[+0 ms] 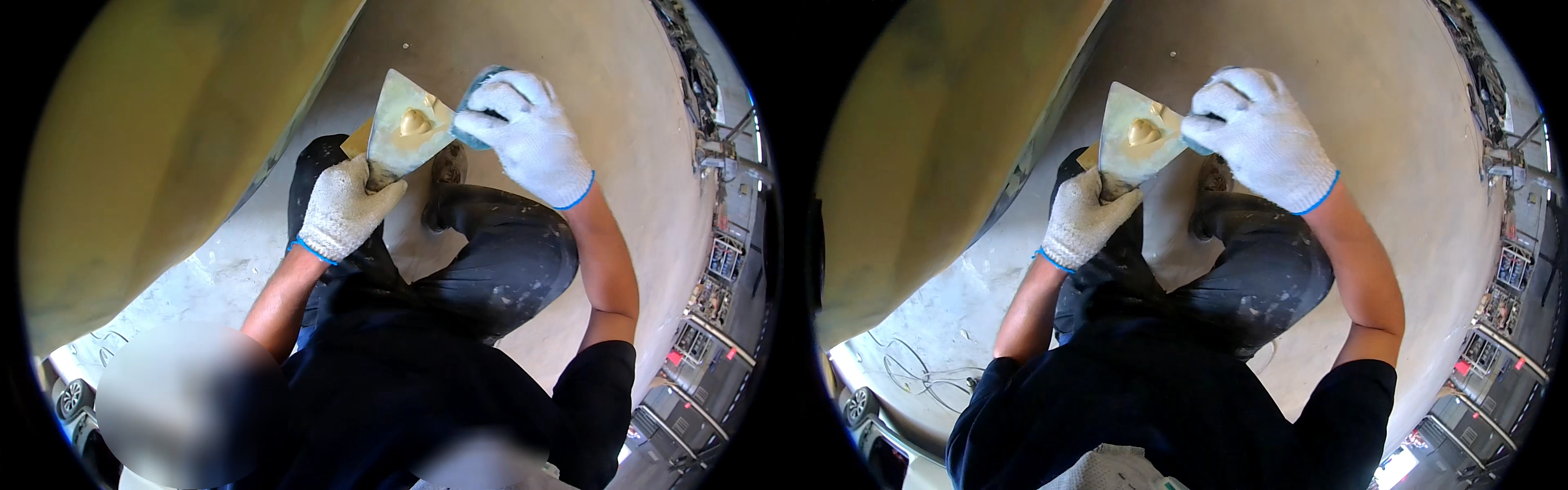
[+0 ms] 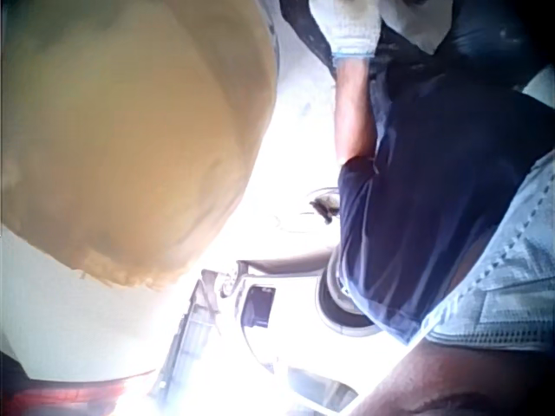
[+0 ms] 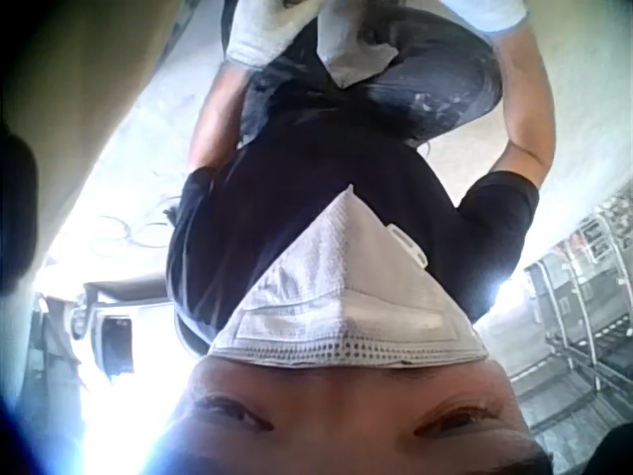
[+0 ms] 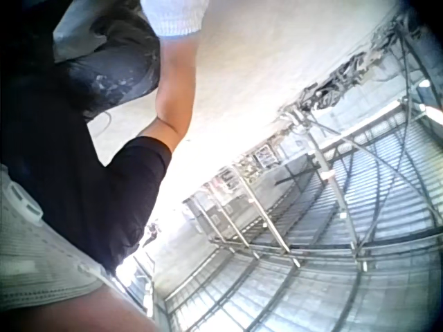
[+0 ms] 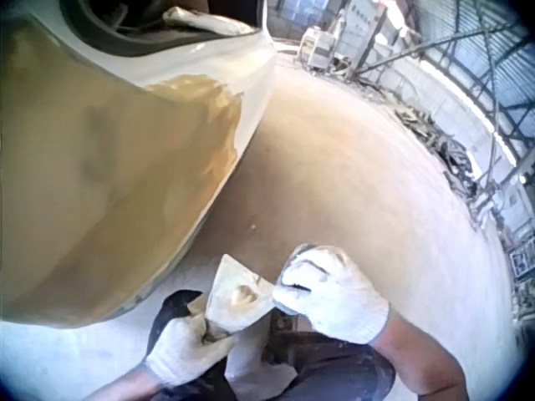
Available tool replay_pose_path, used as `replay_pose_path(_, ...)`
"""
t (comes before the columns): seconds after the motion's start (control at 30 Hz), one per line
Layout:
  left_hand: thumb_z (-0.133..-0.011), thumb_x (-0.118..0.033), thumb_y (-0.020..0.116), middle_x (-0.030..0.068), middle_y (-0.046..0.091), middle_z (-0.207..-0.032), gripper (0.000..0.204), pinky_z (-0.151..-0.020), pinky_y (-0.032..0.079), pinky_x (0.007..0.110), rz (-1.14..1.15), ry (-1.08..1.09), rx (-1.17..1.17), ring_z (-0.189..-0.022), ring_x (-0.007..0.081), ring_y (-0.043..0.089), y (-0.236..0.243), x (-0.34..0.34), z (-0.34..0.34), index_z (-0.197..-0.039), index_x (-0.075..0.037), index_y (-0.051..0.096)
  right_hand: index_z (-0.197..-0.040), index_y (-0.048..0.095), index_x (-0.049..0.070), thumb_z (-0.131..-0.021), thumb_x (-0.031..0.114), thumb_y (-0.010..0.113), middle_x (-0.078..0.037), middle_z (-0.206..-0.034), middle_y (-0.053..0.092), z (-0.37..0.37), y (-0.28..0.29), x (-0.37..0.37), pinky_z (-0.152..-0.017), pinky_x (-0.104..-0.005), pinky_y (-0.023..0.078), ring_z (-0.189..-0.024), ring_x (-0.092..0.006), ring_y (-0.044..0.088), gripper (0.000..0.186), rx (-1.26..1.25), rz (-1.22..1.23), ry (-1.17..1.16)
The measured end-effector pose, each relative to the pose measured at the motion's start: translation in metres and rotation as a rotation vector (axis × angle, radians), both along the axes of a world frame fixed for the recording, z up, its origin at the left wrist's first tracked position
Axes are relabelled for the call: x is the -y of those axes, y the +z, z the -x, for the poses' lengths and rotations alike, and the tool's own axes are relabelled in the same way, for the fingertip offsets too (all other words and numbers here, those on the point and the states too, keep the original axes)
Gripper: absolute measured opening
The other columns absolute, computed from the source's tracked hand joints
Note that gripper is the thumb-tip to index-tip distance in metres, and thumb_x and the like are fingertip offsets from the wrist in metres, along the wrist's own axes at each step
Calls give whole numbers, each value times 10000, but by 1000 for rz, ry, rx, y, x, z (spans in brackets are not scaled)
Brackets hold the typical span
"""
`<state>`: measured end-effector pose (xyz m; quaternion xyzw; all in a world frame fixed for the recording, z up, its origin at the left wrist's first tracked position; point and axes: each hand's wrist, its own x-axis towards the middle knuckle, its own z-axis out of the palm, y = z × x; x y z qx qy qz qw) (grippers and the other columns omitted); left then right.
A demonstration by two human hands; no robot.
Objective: The person kneels beside a white car and uses a metal spreader to apply and smooth yellow body filler onto the front bumper. The person repeatedly scoops filler and spreads it evenly across the surface.
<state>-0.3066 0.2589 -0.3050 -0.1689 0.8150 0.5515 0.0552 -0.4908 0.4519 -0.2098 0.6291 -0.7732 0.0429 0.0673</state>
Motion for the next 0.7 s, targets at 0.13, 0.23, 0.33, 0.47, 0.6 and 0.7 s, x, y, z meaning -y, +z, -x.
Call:
replay_pose_path(0.13, -864, -273, 802, 183, 728, -817, 364, -734, 558, 376, -27, -4, 20, -772, 239, 698, -29, -5, 1, -974, 57, 694, -1050, 761, 104, -824, -46, 643, -46, -1104, 689, 8, -7, -20, -969, -390, 521, -1110, -252, 641, 297, 391, 172, -205)
replay_pose_path(0.23, -858, -347, 776, 267, 737, -895, 437, -788, 573, 435, -107, -30, 13, -876, 395, 745, -35, -7, 2, -982, 64, 695, -1051, 744, 16, -870, -80, 604, -87, -1088, 745, 18, 14, -17, -890, -352, 587, -983, -201, 714, 248, 968, 398, -366)
replay_pose_path(0.33, -848, -390, 777, 262, 744, -900, 487, -794, 573, 439, 63, -87, 68, -872, 376, 752, -26, -4, 5, -1004, 63, 695, -1058, 743, 12, -870, -78, 608, -91, -1083, 748, 35, 21, -1, -885, -352, 591, -974, -201, 718, 248, 1416, 570, -449)
replay_pose_path(0.47, -849, -409, 761, 227, 743, -855, 511, -782, 572, 448, 39, -99, 130, -823, 352, 748, -23, -1, 10, -1028, 64, 690, -1066, 742, 7, -870, -74, 612, -96, -1075, 751, 50, -5, 11, -879, -351, 598, -962, -201, 723, 248, 1793, 896, -320)
replay_pose_path(0.6, -883, -367, 718, 188, 734, -848, 446, -796, 565, 442, -37, -61, 228, -832, 337, 733, -14, -2, 6, -1077, 35, 700, -1075, 740, 1, -870, -70, 617, -102, -1067, 754, 47, -39, 17, -873, -350, 604, -950, -201, 727, 250, 2021, 1157, -137)
replay_pose_path(0.7, -894, -333, 724, 152, 722, -854, 392, -758, 550, 402, 107, -28, 170, -796, 268, 695, -8, -7, 5, -1069, 17, 706, -1082, 739, -3, -870, -67, 621, -106, -1062, 757, 38, -63, 22, -868, -350, 608, -941, -201, 731, 251, 2160, 1305, 17)
